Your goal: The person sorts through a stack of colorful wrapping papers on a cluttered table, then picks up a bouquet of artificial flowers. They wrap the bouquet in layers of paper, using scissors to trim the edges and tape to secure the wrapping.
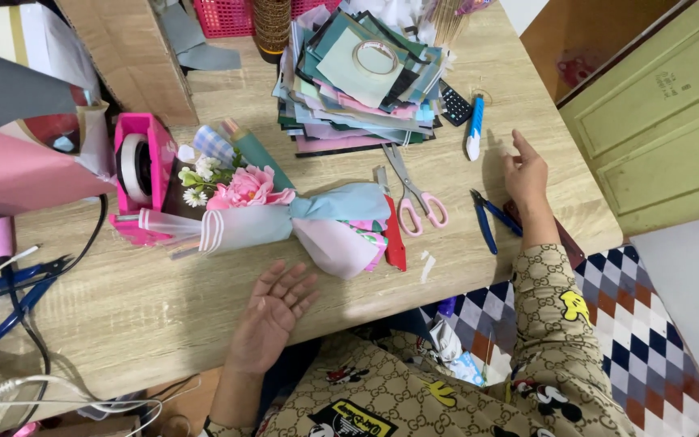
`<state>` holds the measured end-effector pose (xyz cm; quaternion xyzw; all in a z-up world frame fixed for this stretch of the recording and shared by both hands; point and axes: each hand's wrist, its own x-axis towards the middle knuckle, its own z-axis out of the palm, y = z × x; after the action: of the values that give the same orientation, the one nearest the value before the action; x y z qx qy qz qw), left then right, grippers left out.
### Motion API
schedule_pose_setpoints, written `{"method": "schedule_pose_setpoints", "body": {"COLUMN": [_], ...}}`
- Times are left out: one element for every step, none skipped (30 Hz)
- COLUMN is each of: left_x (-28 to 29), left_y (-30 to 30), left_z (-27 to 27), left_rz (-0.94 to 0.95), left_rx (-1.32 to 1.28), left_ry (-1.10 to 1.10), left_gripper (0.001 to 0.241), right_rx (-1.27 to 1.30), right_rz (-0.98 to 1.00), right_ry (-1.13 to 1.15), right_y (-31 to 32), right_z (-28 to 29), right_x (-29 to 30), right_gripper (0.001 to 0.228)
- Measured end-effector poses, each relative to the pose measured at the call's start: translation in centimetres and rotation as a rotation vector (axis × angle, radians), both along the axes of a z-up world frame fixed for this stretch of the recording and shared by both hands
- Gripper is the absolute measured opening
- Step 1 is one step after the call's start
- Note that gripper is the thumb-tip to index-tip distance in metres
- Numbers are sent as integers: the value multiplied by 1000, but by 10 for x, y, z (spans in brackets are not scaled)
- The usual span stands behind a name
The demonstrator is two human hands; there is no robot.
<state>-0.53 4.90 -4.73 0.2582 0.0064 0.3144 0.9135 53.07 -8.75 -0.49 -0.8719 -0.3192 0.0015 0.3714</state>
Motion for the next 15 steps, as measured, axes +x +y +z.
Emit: {"method": "schedule_pose_setpoints", "body": {"left_x": [0,1,0,0,0,1,1,1,1,1,1,1,1,1,1], "left_y": [0,0,0,0,1,1,1,0,0,0,0,0,0,0,0], "left_z": [1,1,2,1,-1,-2,0,1,2,2,3,3,1,0,-1], "left_rz": [4,4,3,5,2,-2,1,-2,-4,0,1,2,5,1,-3], "left_rx": [0,-2,-4,-4,1,7,7,10,12,13,16,20,21,17,13], "left_ry": [0,4,10,12,7,2,3,7,10,10,7,3,4,7,9], "left_gripper": [61,61,61,61,60,60,60,60,60,60,58,56,56,59,62], "right_rx": [0,2,3,3,13,23,23,13,4,5,24,42,44,-20,-86], "right_rz": [4,8,10,12,60,108,111,135,160,164,225,286,289,242,197], "right_ry": [0,-15,-27,-25,-83,-141,-140,-202,-264,-264,-295,-326,-324,-86,151], "right_y": [2,3,4,4,4,4,7,10,13,18,22,26,32,37,43], "right_z": [6,13,18,14,11,9,10,11,13,14,14,14,28,41,56], "right_x": [-5,-9,-15,-12,-8,-4,-9,-14,-18,-24,-31,-37,-64,-91,-118], "right_gripper": [49,47,46,46,42,39,39,36,33,33,29,25,25,18,13]}}
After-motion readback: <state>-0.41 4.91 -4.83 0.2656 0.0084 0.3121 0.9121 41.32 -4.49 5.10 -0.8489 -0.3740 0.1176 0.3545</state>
